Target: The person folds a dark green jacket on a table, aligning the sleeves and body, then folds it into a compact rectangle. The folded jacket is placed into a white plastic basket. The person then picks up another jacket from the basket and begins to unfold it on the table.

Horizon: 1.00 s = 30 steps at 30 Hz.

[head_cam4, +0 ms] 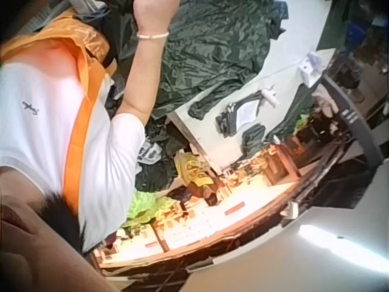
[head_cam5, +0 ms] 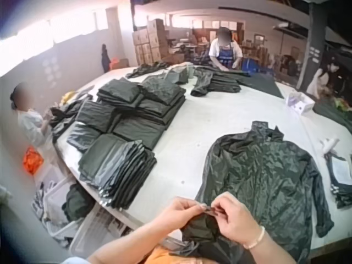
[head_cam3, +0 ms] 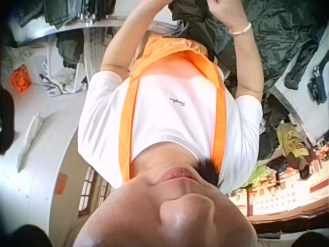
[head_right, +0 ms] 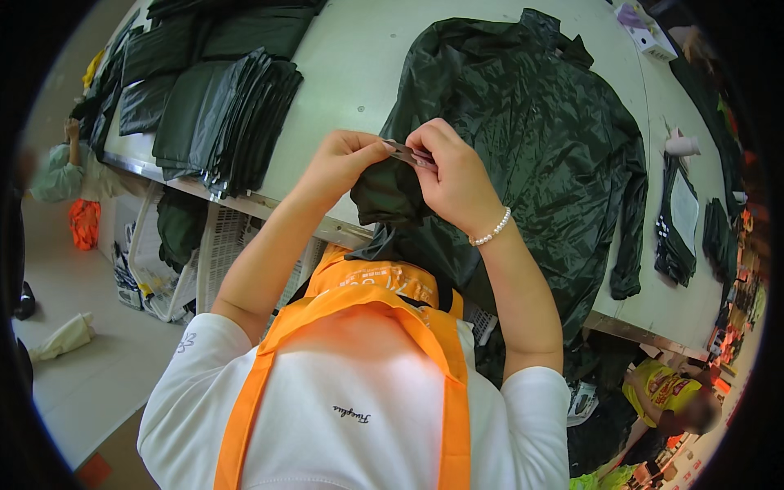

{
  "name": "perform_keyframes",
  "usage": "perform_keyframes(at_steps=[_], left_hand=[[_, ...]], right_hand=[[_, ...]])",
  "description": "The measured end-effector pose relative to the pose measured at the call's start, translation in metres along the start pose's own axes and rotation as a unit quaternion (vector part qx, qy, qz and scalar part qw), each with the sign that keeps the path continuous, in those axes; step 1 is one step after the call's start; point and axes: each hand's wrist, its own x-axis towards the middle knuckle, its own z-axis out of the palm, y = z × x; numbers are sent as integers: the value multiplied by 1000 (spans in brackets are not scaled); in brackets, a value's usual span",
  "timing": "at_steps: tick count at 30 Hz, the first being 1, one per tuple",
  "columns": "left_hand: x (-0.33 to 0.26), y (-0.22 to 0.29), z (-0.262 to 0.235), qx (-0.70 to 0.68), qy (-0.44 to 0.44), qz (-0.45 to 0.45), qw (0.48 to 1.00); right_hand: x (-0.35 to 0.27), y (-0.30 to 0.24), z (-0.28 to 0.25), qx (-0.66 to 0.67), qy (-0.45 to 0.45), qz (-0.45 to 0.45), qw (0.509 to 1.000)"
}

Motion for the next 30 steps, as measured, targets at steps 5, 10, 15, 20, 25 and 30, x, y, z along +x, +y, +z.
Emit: perform_keyframes(at_steps=[5, 10, 15, 20, 25, 30], left_hand=[[1, 4, 1, -41, -7, -24, 999], [0, 8, 2, -147, 1, 5, 989], [2, 9, -1, -132, -22, 13, 991], [0, 14, 4, -98, -13, -7, 995], [-1, 16, 3, -85, 3, -11, 996], [0, 15, 3, -74, -1, -5, 997]], right_hand=[[-9, 4, -5, 264, 66, 134, 953], [-17, -2, -6, 138, 134, 58, 980], [-21, -5, -7, -15, 70, 55, 996], [-17, -4, -6, -73, 83, 23, 994], [-18, -4, -10, -100, 76, 22, 992], [-15, -3, -11, -135, 74, -19, 988]])
